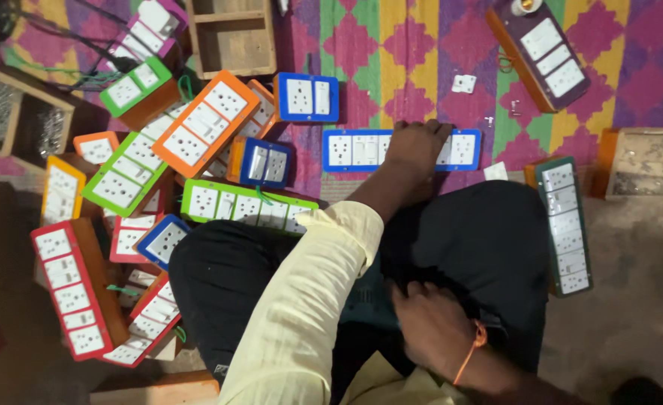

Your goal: The person uses a corded drill to fasten screws into a blue multi-outlet electrical board. They pick up screws, position the board, and drill multiple times. The person then hands the completed board to another person.

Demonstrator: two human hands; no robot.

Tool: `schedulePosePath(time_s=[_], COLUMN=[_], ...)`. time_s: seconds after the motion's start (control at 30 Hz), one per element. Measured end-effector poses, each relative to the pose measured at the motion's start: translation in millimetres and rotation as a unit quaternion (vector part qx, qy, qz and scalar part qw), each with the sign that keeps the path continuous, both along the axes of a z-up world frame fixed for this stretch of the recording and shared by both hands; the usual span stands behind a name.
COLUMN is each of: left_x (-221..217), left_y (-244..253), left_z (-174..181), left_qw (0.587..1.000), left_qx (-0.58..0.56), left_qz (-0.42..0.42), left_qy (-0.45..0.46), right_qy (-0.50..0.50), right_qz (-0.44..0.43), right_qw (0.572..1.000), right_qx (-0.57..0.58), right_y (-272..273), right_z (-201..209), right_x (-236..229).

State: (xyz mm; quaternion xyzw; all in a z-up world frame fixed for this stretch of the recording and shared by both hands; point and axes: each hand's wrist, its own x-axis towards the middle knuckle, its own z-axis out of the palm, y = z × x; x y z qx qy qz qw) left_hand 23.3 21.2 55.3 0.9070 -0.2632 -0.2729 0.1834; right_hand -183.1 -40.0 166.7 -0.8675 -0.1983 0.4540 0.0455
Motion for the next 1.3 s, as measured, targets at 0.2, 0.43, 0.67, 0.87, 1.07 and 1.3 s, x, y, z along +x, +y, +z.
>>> schedulePosePath(time_s=[0.2,0.43,0.67,0.87,1.07,1.3], left_x=[13,7,12,12,7,6], left_y=[-11,-14,-22,-15,-11,-12], left_z=[7,-19,-45,-39,-49,-73], left_qw=[0.999,0.998,0.998,1.0,0.999,0.997], left_qx=[0.047,0.033,0.028,0.007,-0.019,-0.035], left_qz=[-0.023,-0.043,-0.029,-0.024,0.01,0.026], left_qy=[0.014,-0.009,-0.04,-0.013,-0.025,-0.067], right_qy=[0.102,-0.092,-0.041,0.114,0.019,-0.098], right_qz=[0.006,-0.001,-0.173,-0.367,-0.492,-0.49], right_qw=[0.995,0.995,0.98,0.923,0.87,0.865], right_qx=[-0.003,0.043,0.089,-0.03,0.01,0.05], right_y=[-34,-59,-79,-209,-301,-306], right_z=[11,9,19,25,-15,-53], right_x=[55,58,50,21,23,80])
